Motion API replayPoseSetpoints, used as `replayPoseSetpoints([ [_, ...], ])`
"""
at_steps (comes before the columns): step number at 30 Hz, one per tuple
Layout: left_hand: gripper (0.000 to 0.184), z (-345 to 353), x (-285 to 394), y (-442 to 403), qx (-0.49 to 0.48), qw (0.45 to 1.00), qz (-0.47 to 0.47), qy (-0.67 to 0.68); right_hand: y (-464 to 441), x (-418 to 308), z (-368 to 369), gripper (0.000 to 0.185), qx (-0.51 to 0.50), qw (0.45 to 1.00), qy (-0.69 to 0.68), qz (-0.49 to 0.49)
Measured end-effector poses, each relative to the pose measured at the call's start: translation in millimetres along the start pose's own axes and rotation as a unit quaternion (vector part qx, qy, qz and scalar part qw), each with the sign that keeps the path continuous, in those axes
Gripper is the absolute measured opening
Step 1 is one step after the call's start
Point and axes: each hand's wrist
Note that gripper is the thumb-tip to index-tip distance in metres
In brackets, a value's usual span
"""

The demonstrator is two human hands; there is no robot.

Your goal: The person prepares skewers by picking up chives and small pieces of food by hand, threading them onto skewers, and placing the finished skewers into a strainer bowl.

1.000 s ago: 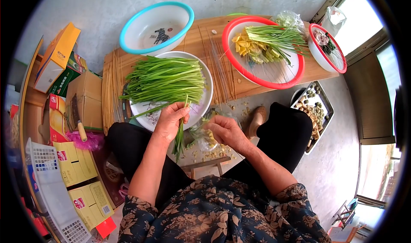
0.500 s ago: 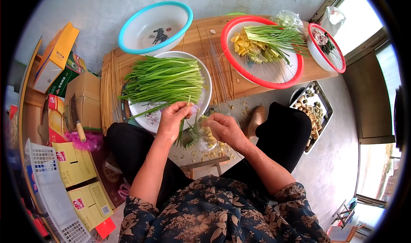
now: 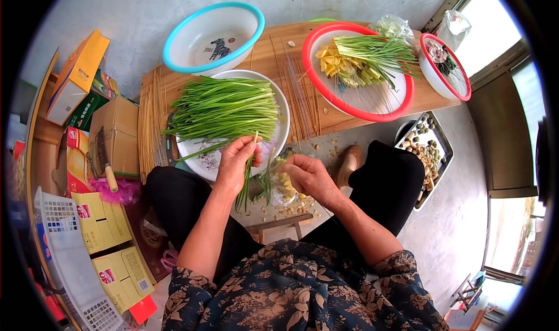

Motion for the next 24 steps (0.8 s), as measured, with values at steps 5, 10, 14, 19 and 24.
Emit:
replayPoseSetpoints([
  [5, 0.023, 1.0, 0.3, 0.4, -0.013, 1.000, -0.003, 0.007, -1.7, 4.1, -1.0, 0.018, -0.008, 1.000, 0.004, -0.006],
  [10, 0.023, 0.9, -0.9, -0.8, -0.017, 1.000, 0.004, 0.009, -0.4, 2.8, 1.8, 0.019, -0.001, 1.000, -0.004, -0.003],
  [14, 0.024, 1.5, -0.5, -0.8, -0.016, 1.000, 0.003, 0.008, 0.1, 1.0, 2.0, 0.019, -0.003, 1.000, 0.002, -0.002],
  [19, 0.023, 2.3, 1.3, 0.5, -0.020, 1.000, 0.002, 0.008, 0.4, 0.4, 2.0, 0.020, -0.003, 1.000, 0.005, 0.001],
  [24, 0.023, 2.0, 1.2, 0.6, -0.023, 1.000, 0.004, 0.001, 0.6, -0.2, 1.8, 0.019, -0.004, 1.000, 0.008, 0.003],
])
Point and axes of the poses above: each hand's wrist, its own y-axis away from the middle knuckle, its own z-axis out of the palm, x = y × z, and after that the axes turned 10 degrees about -z, right-handed
